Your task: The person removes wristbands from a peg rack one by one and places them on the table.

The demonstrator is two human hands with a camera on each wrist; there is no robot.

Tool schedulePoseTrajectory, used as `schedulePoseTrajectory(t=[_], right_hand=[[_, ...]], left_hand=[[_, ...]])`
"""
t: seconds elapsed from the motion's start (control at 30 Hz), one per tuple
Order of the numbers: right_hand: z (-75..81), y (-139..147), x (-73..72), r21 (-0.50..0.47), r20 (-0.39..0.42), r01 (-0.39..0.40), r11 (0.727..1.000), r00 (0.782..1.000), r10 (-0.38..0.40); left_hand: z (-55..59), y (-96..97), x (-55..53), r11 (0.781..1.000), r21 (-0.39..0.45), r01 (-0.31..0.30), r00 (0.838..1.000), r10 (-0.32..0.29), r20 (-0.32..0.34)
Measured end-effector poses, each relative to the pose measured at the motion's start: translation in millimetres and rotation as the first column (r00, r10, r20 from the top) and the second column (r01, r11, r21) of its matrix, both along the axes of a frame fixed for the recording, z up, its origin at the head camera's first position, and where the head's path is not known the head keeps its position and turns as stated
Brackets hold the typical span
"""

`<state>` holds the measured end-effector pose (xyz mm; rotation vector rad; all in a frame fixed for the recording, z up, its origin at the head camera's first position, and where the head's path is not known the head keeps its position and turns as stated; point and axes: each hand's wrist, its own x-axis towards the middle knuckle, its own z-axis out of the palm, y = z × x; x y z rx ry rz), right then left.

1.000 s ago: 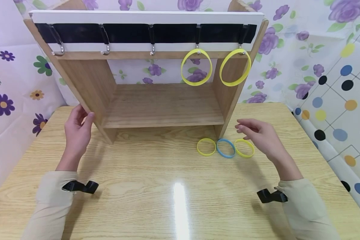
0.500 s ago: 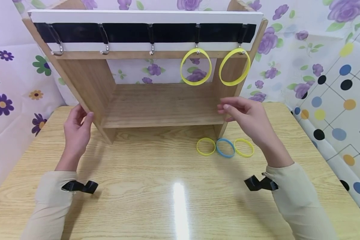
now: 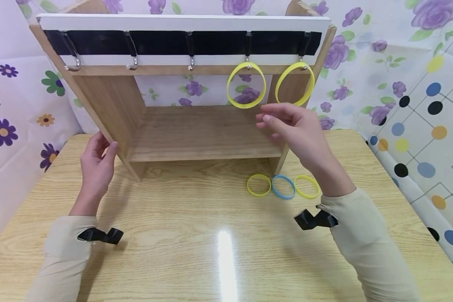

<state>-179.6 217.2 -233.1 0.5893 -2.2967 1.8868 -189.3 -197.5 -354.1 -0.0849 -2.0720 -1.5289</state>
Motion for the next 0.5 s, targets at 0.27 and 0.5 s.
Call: schedulePoseTrajectory(t=[0.27,0.5], right_hand=[[1.9,-18.3,-8.0,-0.150,0.027,-0.003,0.989,1.000,0.007],[2.7,-29.1,-9.0,-0.198,0.039,0.077,0.977,0.997,-0.071]], left_hand=[[-0.8,-1.5,-0.5,1.000,0.009,-0.001,1.000,0.001,0.004],[0.1,-0.7,-0.6,1.000,0.008,-0.001,1.000,0.001,-0.001]])
